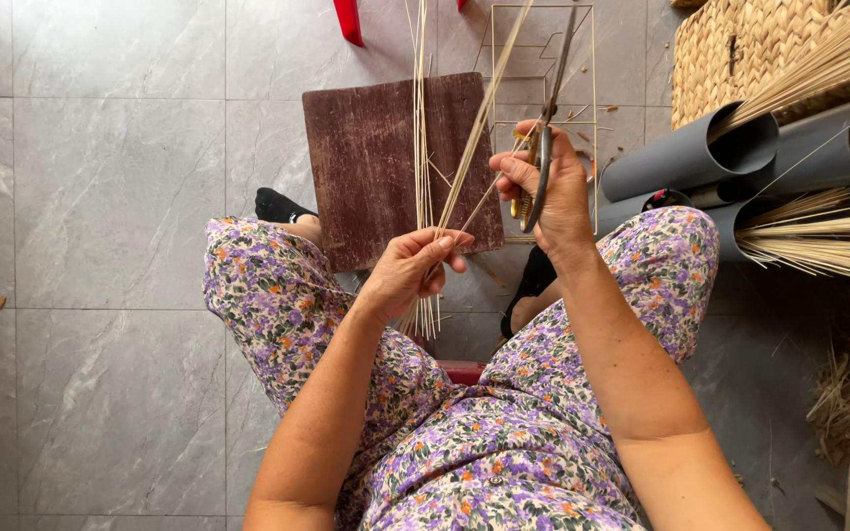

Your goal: The person sits on a low stool with a board on their lap and trims thin bamboo sticks to length. They cut sticks with scissors, shave and point the ends with a small knife, and gather finished sticks into a bundle on their lap.

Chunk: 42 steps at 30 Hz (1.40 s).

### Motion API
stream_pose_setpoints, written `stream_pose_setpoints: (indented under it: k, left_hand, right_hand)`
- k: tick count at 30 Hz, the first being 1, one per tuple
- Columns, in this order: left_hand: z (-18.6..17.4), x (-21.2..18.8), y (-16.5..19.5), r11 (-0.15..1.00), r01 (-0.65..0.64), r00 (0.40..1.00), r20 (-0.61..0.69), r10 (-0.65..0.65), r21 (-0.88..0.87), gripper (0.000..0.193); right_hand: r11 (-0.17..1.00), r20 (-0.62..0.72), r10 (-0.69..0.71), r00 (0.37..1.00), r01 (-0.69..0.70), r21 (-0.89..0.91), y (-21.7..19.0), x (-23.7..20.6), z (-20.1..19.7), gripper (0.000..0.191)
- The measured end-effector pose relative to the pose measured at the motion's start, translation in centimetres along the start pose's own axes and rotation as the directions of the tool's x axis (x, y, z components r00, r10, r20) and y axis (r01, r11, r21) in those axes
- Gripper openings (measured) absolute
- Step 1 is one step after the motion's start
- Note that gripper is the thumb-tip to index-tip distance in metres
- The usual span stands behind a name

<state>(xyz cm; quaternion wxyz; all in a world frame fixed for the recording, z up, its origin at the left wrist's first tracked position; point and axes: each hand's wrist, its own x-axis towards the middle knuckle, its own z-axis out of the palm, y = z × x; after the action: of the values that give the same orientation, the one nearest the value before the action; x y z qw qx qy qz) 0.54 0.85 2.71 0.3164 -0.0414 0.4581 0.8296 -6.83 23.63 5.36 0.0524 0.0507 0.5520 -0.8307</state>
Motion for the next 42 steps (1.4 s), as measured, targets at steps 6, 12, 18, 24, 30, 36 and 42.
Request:
stream_pose_setpoints:
  k: [6,12,18,24,30,36,42]
  left_hand:
    - [-0.4,0.5,-0.4,0.998,-0.042,0.991,-0.123,0.047,0.047,0.027]
    - [-0.3,0.8,-0.7,0.991,-0.042,0.982,-0.18,0.064,0.124,0.025]
    - [-0.2,0.9,-1.2,0.979,-0.07,0.975,-0.194,0.108,0.194,0.024]
    - [-0.3,0.8,-1.3,0.977,-0.105,0.964,-0.222,0.146,0.183,0.023]
    - [-0.8,1.1,-1.5,0.973,-0.069,0.948,-0.29,0.132,0.22,0.021]
    - [-1.7,1.3,-2.0,0.971,-0.068,0.923,-0.354,0.148,0.229,0.02]
    - [-2.2,1.3,-1.4,0.917,-0.214,0.809,-0.466,0.359,0.336,0.018]
  right_hand:
    - [1.0,-0.13,-0.03,0.991,0.03,-0.003,0.9,-0.4,0.2,0.035]
    - [0.994,-0.097,-0.061,0.993,0.069,0.079,2.5,-1.7,1.0,0.034]
    - [0.997,-0.13,-0.052,0.99,0.058,0.043,2.9,-1.6,1.8,0.037]
    - [0.999,-0.152,-0.049,0.987,0.049,-0.008,2.5,-1.2,1.2,0.039]
    - [0.995,-0.153,-0.081,0.985,0.09,0.051,1.9,-1.0,0.5,0.037]
    - [0.981,-0.189,-0.134,0.973,0.157,0.116,-0.5,-0.4,-2.0,0.036]
    - [0.967,-0.211,-0.179,0.961,0.211,0.142,-2.8,-0.7,-3.9,0.037]
